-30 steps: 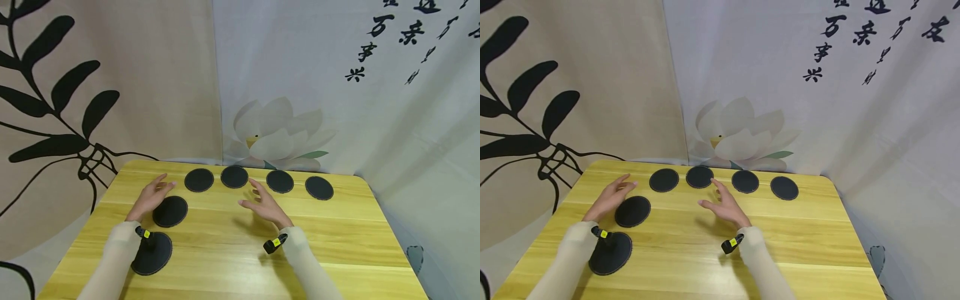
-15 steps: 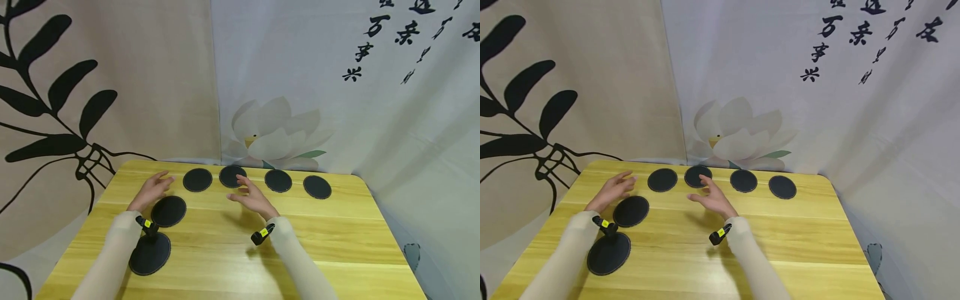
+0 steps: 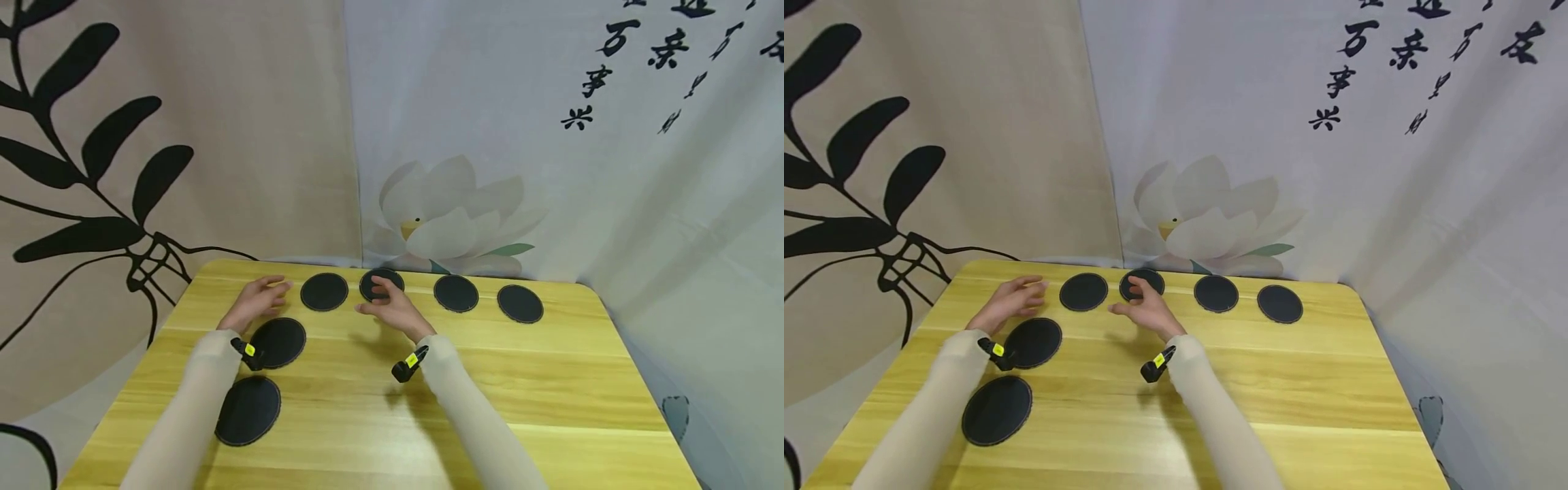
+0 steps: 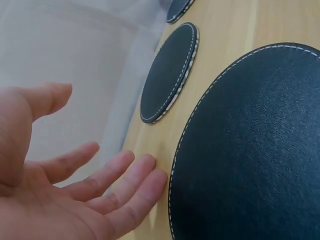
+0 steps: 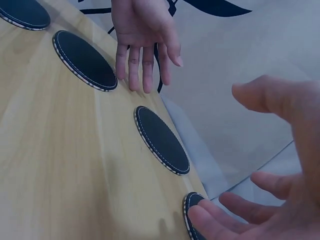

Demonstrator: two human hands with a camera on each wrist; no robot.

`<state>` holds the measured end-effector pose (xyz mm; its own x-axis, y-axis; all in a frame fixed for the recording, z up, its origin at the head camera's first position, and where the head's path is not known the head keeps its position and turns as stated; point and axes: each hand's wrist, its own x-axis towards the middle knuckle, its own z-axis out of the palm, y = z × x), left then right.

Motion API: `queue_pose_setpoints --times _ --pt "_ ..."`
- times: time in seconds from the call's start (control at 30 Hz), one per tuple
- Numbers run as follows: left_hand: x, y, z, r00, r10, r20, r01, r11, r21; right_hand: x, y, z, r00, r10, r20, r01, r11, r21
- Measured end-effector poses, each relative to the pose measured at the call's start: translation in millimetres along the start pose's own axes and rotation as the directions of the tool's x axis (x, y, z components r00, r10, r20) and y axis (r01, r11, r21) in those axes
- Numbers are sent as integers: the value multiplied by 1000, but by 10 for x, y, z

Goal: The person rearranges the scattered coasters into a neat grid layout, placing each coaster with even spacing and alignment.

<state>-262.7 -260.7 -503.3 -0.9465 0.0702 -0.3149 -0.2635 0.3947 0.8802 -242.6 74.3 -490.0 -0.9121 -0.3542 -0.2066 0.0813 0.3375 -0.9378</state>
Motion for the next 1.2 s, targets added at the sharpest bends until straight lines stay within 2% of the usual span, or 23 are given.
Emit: queue_pose_setpoints --times 0.3,0.53,0.83,1.03,1.2 --pt "68 35 -5 999 -31 15 31 1000 6 226 -73 40 999 40 3 -40 999 1" --pt "122 79 -17 999 -38 36 38 999 13 439 -160 88 997 64 47 -69 990 126" --pt "184 159 23 998 -35 52 35 999 17 579 -194 167 995 63 80 -70 993 97" --pt "222 200 46 997 -43 61 41 999 31 650 -206 234 992 103 77 -110 990 93" --pt "283 219 63 997 -73 38 72 996 45 673 -246 279 988 138 66 -142 988 59"
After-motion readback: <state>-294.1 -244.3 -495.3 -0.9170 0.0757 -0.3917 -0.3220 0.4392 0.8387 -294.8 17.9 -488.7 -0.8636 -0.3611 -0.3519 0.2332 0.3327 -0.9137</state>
